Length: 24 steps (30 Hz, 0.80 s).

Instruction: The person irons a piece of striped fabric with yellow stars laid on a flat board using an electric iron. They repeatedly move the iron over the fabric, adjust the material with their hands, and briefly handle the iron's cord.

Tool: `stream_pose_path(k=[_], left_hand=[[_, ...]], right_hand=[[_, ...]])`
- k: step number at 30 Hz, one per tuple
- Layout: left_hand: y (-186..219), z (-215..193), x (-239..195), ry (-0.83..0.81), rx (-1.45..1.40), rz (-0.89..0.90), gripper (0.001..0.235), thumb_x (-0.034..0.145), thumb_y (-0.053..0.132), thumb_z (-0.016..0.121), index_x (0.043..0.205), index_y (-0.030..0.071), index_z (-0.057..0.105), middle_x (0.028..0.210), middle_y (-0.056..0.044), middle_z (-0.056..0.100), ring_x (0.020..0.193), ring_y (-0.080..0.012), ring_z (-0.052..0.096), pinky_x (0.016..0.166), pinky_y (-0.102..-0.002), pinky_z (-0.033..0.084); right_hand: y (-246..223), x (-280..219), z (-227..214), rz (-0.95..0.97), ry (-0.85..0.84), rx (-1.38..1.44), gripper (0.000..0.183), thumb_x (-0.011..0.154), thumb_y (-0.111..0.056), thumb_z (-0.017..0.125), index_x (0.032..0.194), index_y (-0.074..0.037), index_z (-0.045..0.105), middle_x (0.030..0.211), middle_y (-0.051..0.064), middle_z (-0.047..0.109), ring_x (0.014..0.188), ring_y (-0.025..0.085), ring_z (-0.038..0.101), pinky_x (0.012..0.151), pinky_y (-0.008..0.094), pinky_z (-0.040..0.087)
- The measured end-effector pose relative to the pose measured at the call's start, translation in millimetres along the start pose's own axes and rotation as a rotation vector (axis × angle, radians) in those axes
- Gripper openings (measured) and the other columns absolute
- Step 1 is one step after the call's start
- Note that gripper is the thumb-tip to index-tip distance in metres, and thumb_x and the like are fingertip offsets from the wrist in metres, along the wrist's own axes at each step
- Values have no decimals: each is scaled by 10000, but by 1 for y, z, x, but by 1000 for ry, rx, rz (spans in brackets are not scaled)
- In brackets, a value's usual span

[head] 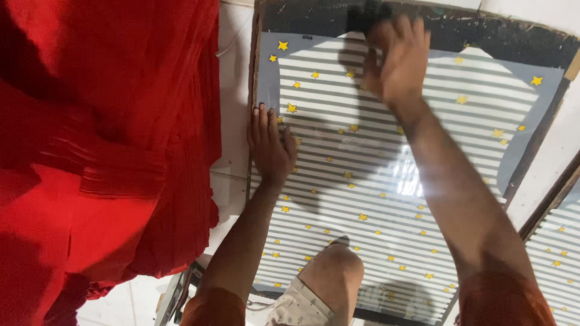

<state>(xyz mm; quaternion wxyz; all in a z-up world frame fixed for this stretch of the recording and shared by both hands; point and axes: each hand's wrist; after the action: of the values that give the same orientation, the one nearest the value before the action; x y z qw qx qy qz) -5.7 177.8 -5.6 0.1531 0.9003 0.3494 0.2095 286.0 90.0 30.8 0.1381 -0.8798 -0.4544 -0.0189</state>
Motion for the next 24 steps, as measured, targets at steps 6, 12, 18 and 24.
stream_pose_path(k=[6, 12, 18, 24], left_hand=[[-4, -1, 2, -7, 32, 73, 476, 1051, 231, 424, 1425, -58, 476, 1525, -251, 454, 1435, -426, 433, 1195, -570, 348], [1, 3, -1, 37, 20, 29, 417, 1074, 198, 469, 1436, -8, 464, 1549, -199, 447, 1463, -395, 425, 1205, -579, 370], [-8, 14, -4, 100, -135, -134, 457, 1086, 345, 407, 1344, 47, 637, 1472, -130, 567, 1406, -320, 499, 1163, -508, 365], [-13, 10, 92, 71, -119, -35, 490, 1075, 373, 527, 1511, 165, 446, 1518, -117, 515, 1399, -316, 525, 1155, -512, 465]], right_hand=[[-10, -62, -14, -151, 170, 274, 412, 887, -268, 603, 1201, -3, 637, 1074, 237, 537, 907, 414, 457, 741, 525, 375], [-10, -58, 2, 93, -94, 644, 380, 892, -143, 802, 1265, -159, 732, 1425, 51, 538, 1193, 240, 428, 967, 292, 432], [-28, -73, 1, -23, 279, 271, 500, 1037, -440, 289, 1136, -49, 586, 980, 110, 518, 932, 259, 456, 800, 422, 441], [-35, -79, -3, 52, 210, 373, 594, 1049, -492, 355, 1379, -37, 548, 1203, 168, 577, 1048, 284, 502, 854, 453, 438]])
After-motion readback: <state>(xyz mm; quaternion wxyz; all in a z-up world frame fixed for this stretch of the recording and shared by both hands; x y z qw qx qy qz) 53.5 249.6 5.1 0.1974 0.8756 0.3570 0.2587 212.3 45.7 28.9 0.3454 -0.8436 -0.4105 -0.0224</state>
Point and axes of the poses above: each hand's wrist, its own x-axis towards the middle knuckle, its own z-axis out of the palm, y = z × x
